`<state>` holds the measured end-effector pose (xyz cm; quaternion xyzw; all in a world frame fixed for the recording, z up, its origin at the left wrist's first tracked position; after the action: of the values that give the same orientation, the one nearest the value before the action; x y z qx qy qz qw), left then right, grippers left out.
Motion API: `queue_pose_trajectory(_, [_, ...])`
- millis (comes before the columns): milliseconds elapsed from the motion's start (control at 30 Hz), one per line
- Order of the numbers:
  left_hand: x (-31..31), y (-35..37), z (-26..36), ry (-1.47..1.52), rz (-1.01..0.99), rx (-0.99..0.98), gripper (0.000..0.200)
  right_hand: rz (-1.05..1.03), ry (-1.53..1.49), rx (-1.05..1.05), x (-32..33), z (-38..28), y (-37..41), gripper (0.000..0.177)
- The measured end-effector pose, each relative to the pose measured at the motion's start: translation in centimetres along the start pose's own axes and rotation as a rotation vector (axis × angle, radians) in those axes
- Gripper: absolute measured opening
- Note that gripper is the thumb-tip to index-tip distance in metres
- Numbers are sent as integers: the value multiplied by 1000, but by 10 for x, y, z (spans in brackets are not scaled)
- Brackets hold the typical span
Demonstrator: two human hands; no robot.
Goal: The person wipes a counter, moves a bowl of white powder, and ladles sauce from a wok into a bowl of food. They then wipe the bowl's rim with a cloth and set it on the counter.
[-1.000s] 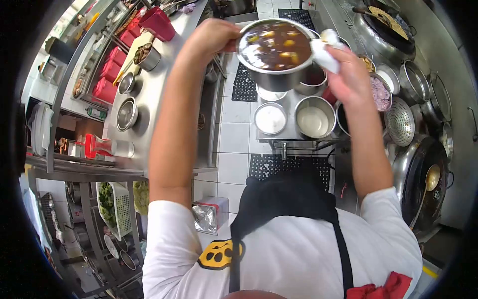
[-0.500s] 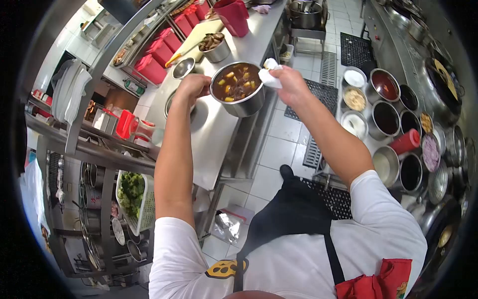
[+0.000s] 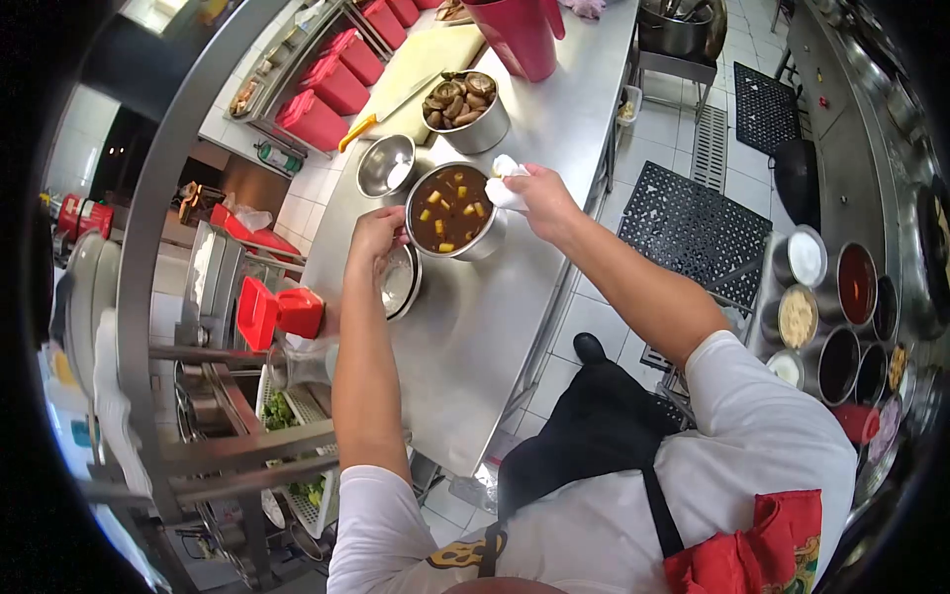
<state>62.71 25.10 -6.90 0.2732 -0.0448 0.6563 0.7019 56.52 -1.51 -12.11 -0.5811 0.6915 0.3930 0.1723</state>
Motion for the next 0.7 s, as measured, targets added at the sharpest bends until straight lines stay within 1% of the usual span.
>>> queue_pose_trajectory(100, [4, -47, -20, 5, 6, 40, 16, 81, -22, -4, -9, 4, -33, 33])
queue_pose_trajectory(200, [8, -75, -26, 40, -16, 68, 17, 52, 33, -66, -7, 14, -71, 34])
queue_pose_trajectory(233, [9, -83, -30, 57, -16, 73, 18, 73, 39, -83, -4, 18, -83, 34])
queue_pose_trajectory(300, [12, -93, -33, 80, -37, 67, 19, 90, 52, -97, -9, 16, -92, 34])
queue_pose_trajectory(400, [15, -108, -39, 37, -72, 99, 23, 80, 49, -91, -14, 17, -107, 36])
queue_pose_trajectory(500, [17, -117, -42, 38, -80, 112, 23, 41, 36, -76, -16, 16, -116, 37])
queue_pose_trajectory(600, [19, -120, -42, 105, -57, 139, 25, 30, 51, -51, -14, 20, -124, 34])
queue_pose_trajectory(633, [24, -118, -40, -96, 52, 47, 28, 33, 62, -41, -11, 21, -125, 32])
queue_pose_trajectory(700, [34, -102, -26, -498, 262, -133, 35, 146, 454, 268, -5, -1, -110, 30])
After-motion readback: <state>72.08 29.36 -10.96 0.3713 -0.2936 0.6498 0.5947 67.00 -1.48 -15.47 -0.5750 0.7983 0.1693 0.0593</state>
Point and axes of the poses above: each hand's wrist, its own y-axis away from the middle knuckle, its own x-axis out of the back of the hand, z = x × y, the point moved 3 cm from there along -y, towards the middle knuckle, and after that the axes turned 7 degrees about -y, right-handed, at the moved point
